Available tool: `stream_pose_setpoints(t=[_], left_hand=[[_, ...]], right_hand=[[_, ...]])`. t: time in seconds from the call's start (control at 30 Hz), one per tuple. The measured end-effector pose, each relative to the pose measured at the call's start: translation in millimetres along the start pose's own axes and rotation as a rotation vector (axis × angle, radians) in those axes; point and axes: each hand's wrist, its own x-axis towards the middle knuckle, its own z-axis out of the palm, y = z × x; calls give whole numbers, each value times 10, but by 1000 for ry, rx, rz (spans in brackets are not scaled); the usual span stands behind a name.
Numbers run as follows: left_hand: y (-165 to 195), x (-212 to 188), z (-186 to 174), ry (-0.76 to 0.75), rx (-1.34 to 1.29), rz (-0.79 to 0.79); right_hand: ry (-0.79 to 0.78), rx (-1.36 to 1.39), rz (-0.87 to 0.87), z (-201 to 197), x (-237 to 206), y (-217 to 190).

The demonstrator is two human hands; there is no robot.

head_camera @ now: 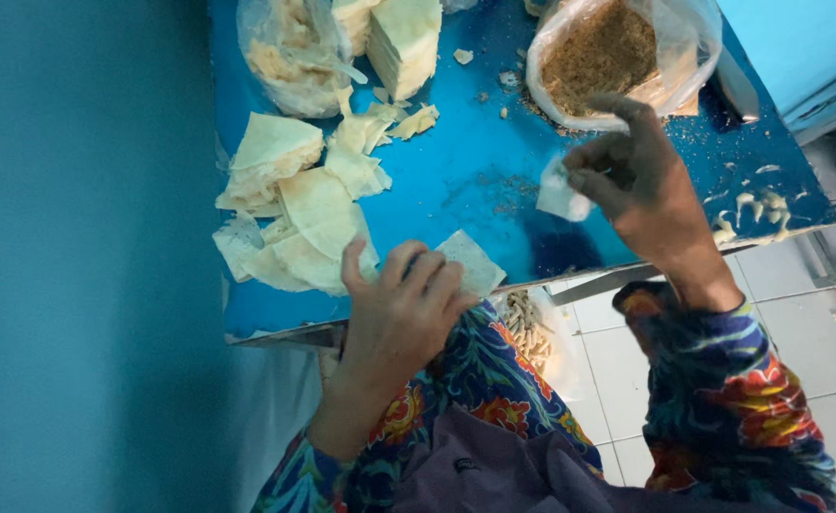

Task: The person sits at a small blue table and tears pieces from a pile of thin white food sheets, folds each piece by hand, and dips the folded pieces into a bowl of brown powder. Folded pieces are set aside on the table as the pile of sheets is worked through.

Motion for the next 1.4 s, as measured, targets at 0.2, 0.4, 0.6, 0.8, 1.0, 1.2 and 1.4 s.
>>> stream_pose_setpoints(t=[0.2, 0.4, 0.6, 0.8, 1.0, 1.2, 1.4], left_hand=[[134, -39, 198, 58, 50, 59], [212, -39, 334, 23, 27, 106], [205, -63, 287, 17, 11, 92], [125, -33, 257, -14, 38, 48], [41, -92, 308, -63, 34, 60], [58, -59, 322, -72, 11, 55], [56, -74, 304, -55, 3, 61]], right_hand=[[126, -207, -309, 73, 193, -94], [-199, -328, -485, 798, 237, -315], [-183, -195, -413, 615, 69, -314], [266, -573, -254, -182, -478, 215], [409, -1275, -154, -1040, -1047, 1246], [264, -1464, -60, -1327, -1245, 1698], [207, -1473, -84, -1323, -1234, 1524]])
